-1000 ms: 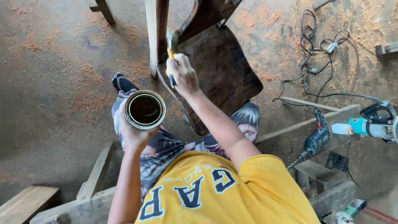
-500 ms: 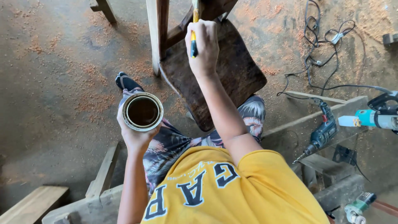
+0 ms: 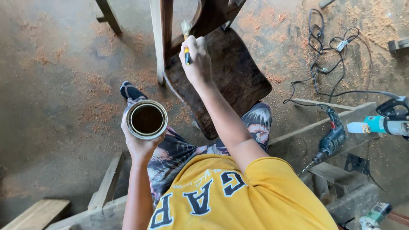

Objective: The person sits on the floor and applies dark stain to a wooden chair using a paintbrush. They repeatedly dip the brush into a can of stain held in the left hand and brush the stain onto the chair's seat and legs.

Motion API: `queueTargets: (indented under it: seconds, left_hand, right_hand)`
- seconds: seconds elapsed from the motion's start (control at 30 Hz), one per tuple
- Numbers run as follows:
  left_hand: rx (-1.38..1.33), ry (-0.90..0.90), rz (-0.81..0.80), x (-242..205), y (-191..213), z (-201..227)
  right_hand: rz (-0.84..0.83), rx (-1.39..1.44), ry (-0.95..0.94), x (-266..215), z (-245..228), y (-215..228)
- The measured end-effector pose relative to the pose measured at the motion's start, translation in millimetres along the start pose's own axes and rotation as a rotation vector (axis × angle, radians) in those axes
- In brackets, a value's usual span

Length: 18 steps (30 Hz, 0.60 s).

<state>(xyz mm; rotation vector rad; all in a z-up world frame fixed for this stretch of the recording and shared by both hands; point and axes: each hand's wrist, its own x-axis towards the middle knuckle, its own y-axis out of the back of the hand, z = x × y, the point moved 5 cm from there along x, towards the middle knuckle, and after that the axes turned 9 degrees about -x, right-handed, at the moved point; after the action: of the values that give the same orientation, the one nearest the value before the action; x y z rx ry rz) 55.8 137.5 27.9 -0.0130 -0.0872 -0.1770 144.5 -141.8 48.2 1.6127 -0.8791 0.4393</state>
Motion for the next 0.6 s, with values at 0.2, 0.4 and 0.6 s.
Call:
queueTargets:
  seconds: [0.2,0.4,0.6]
  left_hand:
    - [0.06,-0.012,0.033,1.3,0.5,-1.0]
    - [0.037,0.07,0.026,5.0,-7.7,-7.7]
    - [-0.016,-0.092,-0.021,8.7,-14.8,1.6]
  right_hand:
    - [0.415,0.117,0.194,53.3,-16.4,101.6]
    - [0.091,0.058,0.177,73.2,-36.0,97.8]
    - [0.077,-0.123,0.194,76.9,-37.6,69.0]
